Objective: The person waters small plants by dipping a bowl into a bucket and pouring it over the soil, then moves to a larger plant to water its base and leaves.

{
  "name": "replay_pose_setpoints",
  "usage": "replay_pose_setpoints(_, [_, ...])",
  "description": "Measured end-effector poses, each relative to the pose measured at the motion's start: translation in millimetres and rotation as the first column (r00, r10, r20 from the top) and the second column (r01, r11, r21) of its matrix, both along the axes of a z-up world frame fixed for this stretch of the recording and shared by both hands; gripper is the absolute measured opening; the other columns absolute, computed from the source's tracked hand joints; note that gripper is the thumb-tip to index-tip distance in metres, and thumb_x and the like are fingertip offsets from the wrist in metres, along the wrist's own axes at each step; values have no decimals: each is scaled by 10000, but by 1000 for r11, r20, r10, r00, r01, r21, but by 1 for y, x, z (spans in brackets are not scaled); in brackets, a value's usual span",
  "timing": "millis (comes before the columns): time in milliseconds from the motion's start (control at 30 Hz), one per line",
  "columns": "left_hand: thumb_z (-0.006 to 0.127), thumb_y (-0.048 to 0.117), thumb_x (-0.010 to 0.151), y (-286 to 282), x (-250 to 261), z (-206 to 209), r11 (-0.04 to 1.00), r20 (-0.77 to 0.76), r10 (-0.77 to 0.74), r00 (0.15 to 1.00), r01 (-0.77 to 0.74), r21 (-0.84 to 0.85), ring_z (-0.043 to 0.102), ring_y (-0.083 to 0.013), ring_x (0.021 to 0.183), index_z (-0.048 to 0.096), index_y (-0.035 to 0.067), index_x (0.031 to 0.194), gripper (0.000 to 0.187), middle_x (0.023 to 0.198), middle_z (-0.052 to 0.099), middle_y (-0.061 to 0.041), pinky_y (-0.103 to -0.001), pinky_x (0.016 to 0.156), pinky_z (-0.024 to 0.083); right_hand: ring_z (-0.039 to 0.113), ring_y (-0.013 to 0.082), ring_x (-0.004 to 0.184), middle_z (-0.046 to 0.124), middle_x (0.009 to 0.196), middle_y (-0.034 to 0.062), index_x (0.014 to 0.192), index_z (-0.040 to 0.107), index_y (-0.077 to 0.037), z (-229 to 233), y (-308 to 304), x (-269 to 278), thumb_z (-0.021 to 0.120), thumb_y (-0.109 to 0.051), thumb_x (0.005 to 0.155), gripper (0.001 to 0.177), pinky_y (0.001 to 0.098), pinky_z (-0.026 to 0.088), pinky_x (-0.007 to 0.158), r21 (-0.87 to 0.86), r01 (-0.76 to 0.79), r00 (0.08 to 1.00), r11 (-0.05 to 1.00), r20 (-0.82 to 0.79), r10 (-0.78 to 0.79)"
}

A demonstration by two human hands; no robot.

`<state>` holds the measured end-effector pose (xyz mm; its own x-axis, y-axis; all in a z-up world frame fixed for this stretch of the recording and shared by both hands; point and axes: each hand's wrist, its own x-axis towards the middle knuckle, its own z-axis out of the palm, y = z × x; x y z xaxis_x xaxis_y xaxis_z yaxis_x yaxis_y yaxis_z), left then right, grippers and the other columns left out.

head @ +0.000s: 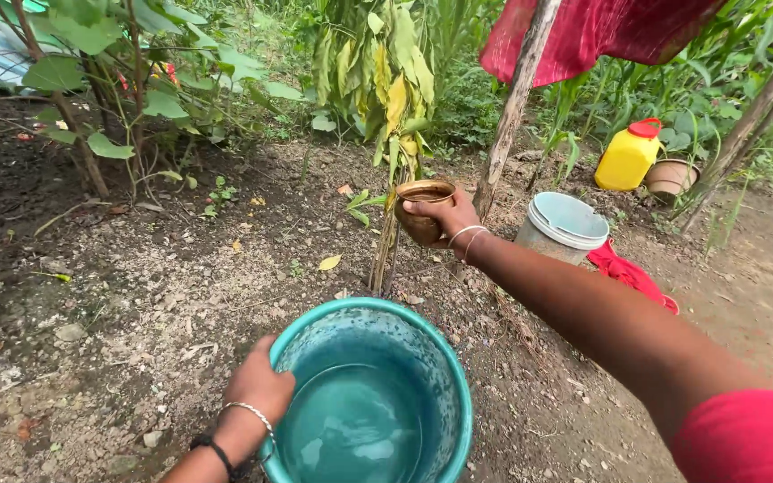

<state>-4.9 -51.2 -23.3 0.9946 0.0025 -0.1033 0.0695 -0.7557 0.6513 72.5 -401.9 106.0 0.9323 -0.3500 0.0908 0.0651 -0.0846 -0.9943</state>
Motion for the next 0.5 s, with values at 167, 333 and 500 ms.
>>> replay_pose_setpoints(167, [610,128,780,5,4,-12,996,15,31,999,-30,-87,750,-388,900,662,171,1243,467,945,772,-205,-477,849,573,739,279,1035,706,1173,108,1255,535,-97,-58,-35,63,943,-296,588,807,446,652,785,-98,49,995,994,95,-40])
replay_pose_setpoints(333, [655,130,751,5,24,-30,988,-26,63,998,-67,-141,720,-333,743,707,145,1148,401,778,740,-184,-438,744,553,715,244,1061,721,1179,118,1260,552,-77,-98,-49,100,994,-307,537,878,340,563,942,-333,193,949,923,303,-90])
replay_pose_setpoints(500, [705,109,724,10,18,-31,956,-50,76,996,-87,-279,599,-253,631,752,81,1048,328,660,652,-156,-399,644,490,743,287,1014,760,1099,151,1210,632,-81,-82,-27,79,890,-416,509,819,374,573,958,-466,310,950,829,120,-288])
